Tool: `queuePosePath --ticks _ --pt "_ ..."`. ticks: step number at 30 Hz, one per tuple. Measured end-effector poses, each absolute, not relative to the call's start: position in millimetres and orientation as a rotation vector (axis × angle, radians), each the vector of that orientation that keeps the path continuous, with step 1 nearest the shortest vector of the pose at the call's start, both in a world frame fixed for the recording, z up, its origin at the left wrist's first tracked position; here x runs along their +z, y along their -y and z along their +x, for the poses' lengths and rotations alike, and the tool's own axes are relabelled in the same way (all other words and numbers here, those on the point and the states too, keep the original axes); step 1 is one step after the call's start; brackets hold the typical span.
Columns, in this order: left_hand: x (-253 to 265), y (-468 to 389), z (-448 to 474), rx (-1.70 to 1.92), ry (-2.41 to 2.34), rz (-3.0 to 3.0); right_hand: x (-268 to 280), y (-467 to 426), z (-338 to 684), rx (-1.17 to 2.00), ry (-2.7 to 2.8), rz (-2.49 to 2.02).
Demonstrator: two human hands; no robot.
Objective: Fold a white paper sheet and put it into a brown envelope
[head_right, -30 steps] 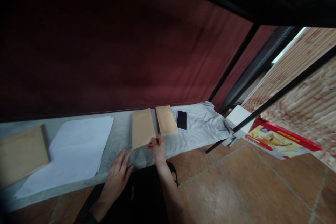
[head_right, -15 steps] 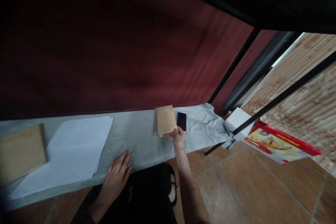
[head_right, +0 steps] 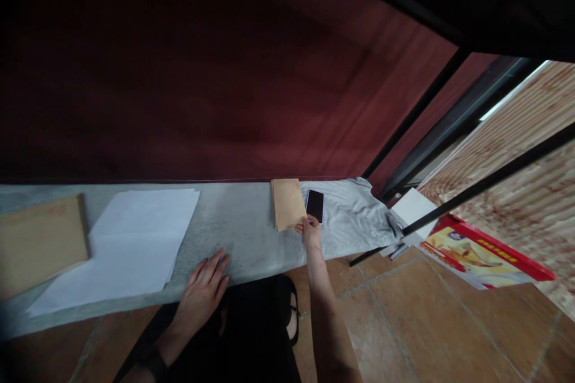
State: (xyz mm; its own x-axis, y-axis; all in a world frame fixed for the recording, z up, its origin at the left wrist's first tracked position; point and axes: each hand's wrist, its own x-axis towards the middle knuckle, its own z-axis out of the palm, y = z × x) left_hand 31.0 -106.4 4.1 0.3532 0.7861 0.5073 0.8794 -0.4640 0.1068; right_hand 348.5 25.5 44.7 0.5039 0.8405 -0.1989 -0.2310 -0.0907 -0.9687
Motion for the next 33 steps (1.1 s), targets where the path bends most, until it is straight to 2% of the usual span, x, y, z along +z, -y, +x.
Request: queuePosePath --ticks 15,26,29,33 --pt "8.4 107.6 33.1 -0.801 1.585 -2.45 34.5 -19.9 357.2 0.799 0.774 -1.631" --pt "8.0 109.4 32.6 -0.8 1.619 -2.479 41.6 14.0 350.0 0.404 1.2 -1.825" --pt "8.5 109.4 32.4 -0.838 1.626 -2.5 42.1 19.6 343.2 0.286 1.463 -1.802" --pt "8.7 109.3 32.6 -0.865 1.637 -2.508 41.7 15.4 341.9 -0.07 2.05 -1.69"
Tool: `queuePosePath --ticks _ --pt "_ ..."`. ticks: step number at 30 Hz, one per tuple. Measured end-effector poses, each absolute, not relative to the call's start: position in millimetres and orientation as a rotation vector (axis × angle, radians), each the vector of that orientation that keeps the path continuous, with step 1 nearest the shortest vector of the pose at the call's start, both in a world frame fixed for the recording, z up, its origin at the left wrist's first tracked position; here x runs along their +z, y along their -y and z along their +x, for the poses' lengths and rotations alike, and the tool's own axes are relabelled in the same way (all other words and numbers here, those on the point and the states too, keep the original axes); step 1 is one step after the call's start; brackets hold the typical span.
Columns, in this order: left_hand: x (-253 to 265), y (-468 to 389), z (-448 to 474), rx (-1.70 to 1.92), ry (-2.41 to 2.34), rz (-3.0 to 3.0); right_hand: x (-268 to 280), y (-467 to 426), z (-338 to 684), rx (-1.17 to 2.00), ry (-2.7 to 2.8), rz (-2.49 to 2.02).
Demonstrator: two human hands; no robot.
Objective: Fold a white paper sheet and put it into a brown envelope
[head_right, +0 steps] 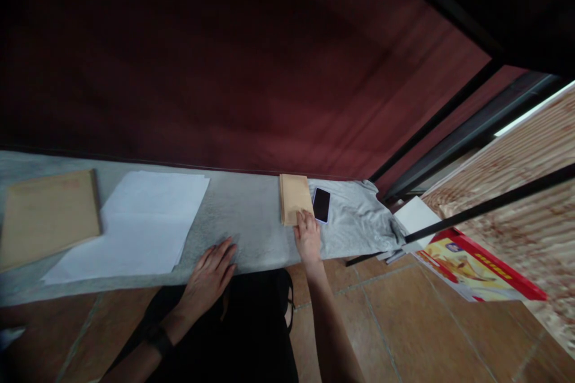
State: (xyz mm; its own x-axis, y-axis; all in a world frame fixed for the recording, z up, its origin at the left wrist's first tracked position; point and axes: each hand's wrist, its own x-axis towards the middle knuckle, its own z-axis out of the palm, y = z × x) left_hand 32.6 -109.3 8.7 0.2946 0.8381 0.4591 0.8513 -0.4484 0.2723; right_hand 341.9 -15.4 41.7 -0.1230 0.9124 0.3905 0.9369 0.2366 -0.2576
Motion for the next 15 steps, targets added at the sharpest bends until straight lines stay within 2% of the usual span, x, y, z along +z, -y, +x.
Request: queuePosePath --ticks 3,10,12,15 --pt "8.2 108.9 32.9 -0.848 1.639 -2.503 39.6 7.9 344.1 -0.173 2.21 -1.643" --pt "6.9 109.6 30.2 -0.954 1.684 -2.541 32.0 1.6 350.6 -0.168 2.249 -1.619" --pt "10.4 107.5 32.7 -1.121 1.815 -2.545 30.0 3.0 353.0 -0.161 2.233 -1.625" --pt "24.3 95.4 48.6 -1.608 2.157 -2.507 28.2 4.5 355.2 -0.135 2.207 -1.637"
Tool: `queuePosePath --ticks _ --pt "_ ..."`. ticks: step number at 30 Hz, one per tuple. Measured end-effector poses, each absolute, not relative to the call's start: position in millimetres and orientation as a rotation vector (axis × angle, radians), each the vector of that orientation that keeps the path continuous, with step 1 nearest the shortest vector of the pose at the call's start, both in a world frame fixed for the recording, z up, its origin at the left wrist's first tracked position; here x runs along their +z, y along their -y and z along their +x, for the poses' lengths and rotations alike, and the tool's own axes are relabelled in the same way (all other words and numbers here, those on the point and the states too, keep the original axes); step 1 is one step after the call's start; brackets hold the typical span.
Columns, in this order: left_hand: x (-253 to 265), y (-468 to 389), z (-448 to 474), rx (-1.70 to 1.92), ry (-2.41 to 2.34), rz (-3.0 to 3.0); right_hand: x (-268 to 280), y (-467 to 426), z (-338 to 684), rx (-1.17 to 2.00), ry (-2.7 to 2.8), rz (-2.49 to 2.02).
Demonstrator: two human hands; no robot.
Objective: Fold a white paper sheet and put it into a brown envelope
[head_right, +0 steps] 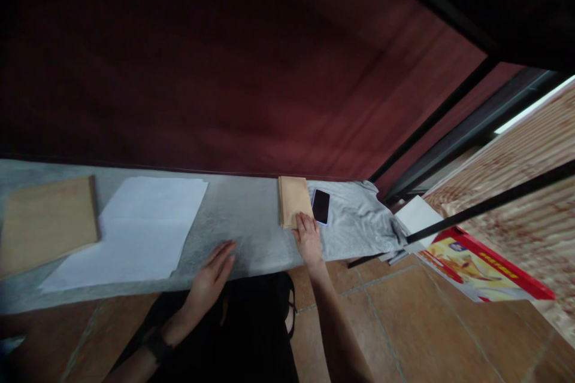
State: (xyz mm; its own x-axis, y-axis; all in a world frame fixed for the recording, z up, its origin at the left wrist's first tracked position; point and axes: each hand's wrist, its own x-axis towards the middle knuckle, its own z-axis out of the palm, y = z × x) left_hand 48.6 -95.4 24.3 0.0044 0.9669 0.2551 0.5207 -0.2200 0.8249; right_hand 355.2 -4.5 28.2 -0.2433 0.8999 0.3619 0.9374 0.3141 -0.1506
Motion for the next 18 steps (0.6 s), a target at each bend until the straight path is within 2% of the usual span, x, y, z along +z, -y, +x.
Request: queuePosePath --ticks 5,11,14,18 --pt "55.7 49.5 106.7 1.083 -1.163 0.839 24.4 10.8 351.3 -0.079 2.112 -1.657" --pt "68.0 -7.8 160.0 0.994 -1.12 0.694 20.1 20.2 346.1 0.086 1.813 -1.653" --pt "67.4 -23.7 167.9 0.969 -1.165 0.675 27.2 12.2 352.5 0.258 1.592 -1.652" --pt "66.6 -32.7 169.2 0.924 -1.233 0.706 32.9 0.8 363.9 0.338 1.475 -1.666"
